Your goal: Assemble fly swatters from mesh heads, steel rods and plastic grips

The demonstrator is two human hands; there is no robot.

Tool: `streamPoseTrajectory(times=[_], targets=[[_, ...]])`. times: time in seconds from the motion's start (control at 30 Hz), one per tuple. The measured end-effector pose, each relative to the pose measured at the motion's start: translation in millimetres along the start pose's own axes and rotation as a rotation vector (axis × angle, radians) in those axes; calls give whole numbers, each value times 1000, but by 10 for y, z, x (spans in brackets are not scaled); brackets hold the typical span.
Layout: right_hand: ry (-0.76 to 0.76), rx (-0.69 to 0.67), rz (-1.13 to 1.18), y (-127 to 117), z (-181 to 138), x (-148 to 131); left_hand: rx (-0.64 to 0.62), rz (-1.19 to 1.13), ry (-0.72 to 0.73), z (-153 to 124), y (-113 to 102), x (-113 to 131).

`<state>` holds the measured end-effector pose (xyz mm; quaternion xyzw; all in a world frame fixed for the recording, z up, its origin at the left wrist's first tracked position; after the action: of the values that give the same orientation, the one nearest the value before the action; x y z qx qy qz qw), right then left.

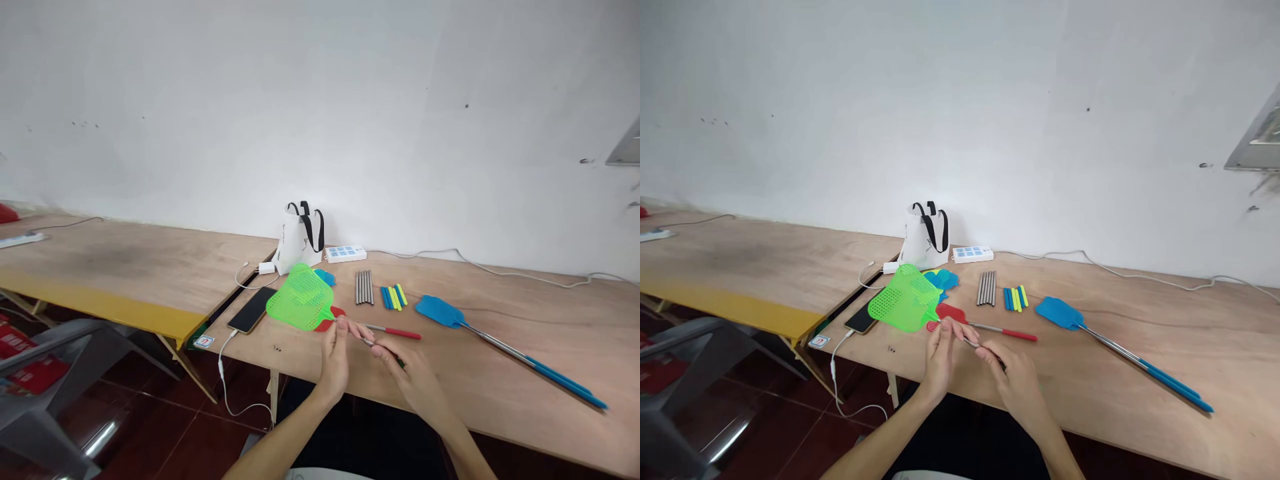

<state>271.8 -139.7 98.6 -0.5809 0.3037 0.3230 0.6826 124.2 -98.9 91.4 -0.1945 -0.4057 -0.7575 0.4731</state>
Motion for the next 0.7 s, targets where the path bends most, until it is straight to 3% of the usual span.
streamPoseTrajectory(times=[0.17, 0.27, 0.53, 0.7], targets=[[0, -20, -120, -287, 89, 161, 199, -12, 43, 301, -224, 212], [11, -63, -169, -498, 136, 329, 318, -42, 147, 512, -444, 363], [131, -62, -228, -1061, 112, 784, 470, -96, 355, 853, -1066, 773], [211, 0, -228, -1355, 56, 1084, 475, -64, 418, 878, -1115, 950]])
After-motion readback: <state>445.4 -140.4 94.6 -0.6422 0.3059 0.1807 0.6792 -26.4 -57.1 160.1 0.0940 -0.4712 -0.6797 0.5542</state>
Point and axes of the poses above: each hand's wrist, its own z-axis towards the middle knuckle, its own y-axis out of the palm, x = y × z, the point moved 2 cm from there along z, towards the middle knuckle, and after that the axes turned 14 degrees about y, right-handed, at the moved point
